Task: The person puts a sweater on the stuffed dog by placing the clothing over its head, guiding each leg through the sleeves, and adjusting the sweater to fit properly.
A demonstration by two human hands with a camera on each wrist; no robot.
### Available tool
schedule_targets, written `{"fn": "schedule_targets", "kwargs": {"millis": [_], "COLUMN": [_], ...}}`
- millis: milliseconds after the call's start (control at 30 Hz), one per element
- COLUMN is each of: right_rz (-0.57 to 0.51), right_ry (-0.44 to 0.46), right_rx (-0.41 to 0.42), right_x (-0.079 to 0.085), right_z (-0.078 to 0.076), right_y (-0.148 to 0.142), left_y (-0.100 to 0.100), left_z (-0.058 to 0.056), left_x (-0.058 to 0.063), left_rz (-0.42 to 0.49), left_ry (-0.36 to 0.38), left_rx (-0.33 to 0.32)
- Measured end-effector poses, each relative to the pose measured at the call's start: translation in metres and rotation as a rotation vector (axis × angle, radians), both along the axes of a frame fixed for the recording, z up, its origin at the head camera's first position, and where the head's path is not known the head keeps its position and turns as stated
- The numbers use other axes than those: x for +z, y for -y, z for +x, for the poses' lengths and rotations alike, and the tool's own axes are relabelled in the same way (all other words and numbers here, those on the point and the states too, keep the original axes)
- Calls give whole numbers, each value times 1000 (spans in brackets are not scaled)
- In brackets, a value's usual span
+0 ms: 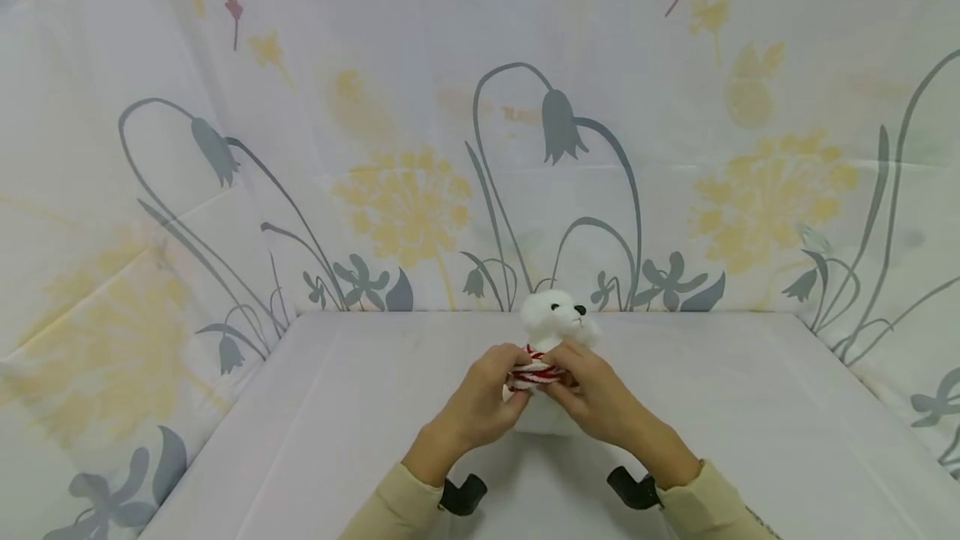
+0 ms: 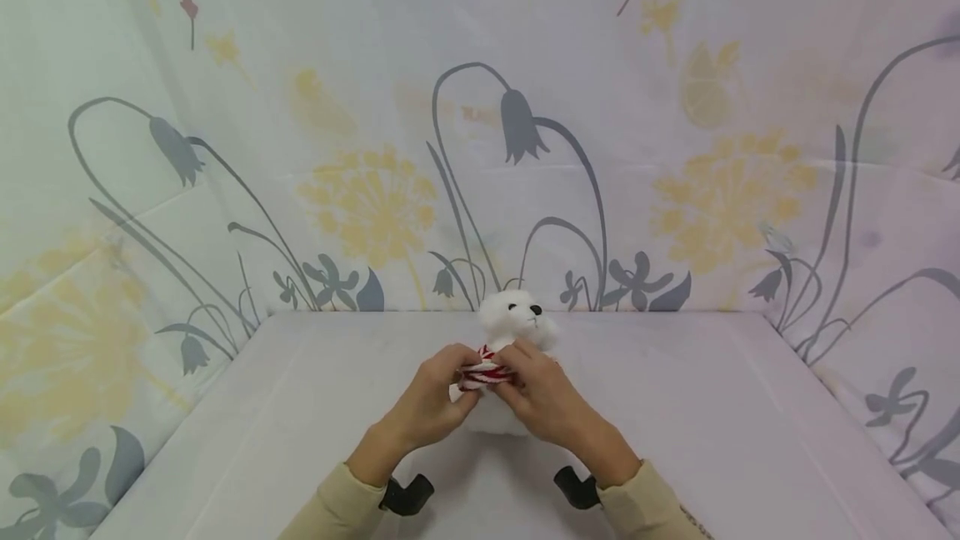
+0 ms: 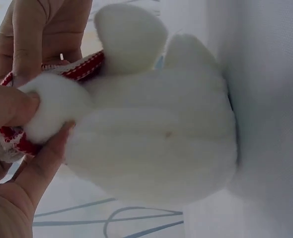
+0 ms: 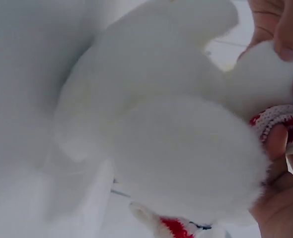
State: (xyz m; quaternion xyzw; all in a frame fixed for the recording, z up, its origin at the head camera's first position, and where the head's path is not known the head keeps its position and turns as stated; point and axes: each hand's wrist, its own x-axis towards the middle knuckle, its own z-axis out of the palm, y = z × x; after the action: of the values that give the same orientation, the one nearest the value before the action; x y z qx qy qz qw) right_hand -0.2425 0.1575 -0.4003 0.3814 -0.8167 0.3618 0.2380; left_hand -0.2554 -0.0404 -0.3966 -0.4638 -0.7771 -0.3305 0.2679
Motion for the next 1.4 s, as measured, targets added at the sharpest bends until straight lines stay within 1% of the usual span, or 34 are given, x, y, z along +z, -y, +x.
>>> {"fn": "schedule_targets", "kwargs": {"millis": [100,200,233,333,433,500,633,767,867,1000,1067,1100,1200,1267,1333,1367,1400], "right_rz": [-39,-49,-47,-49,-51,-60,-84,-92,-89,-92,-104,-119,-161,-181,-185,-185,-181], "right_ry": [-63,-64,-54,17,87,122,147,124,88,50,4,-31,-131,-160,-136,-110,-65], "right_rx": [10,6,4,22,47,66,93,84,61,64,75,88,93,86,54,36,14], "right_x": [-3,-5,-5,-7,-8,-8,-6,-5,-4,-5,-6,-5,-4,-2,0,1,2], "right_z": [-2,-4,-5,-6,-6,-6,-5,-4,-4,-5,-6,-6,-8,-9,-7,-6,-5], "right_y": [0,-1,-2,-3,-4,-5,-6,-4,-3,-2,-3,-2,-2,-2,-2,-2,-2], "left_y": [-1,-2,-3,-2,-1,1,3,4,4,4,5,5,5,5,4,3,3], "left_z": [-1,-2,-3,-3,-5,-7,-11,-12,-11,-9,-9,-9,-9,-10,-9,-9,-9], "left_x": [0,0,0,-2,-5,-7,-10,-10,-9,-8,-7,-6,-5,-4,-4,-4,-4], "left_rz": [24,27,22,-11,-44,-38,25,86,120,135,136,133,124,108,92,85,79], "left_ry": [9,19,23,35,24,5,-45,-57,-21,49,60,63,54,44,33,31,25], "left_rx": [16,39,46,63,79,80,62,45,29,-11,-28,-32,-37,-48,-62,-69,-75]}}
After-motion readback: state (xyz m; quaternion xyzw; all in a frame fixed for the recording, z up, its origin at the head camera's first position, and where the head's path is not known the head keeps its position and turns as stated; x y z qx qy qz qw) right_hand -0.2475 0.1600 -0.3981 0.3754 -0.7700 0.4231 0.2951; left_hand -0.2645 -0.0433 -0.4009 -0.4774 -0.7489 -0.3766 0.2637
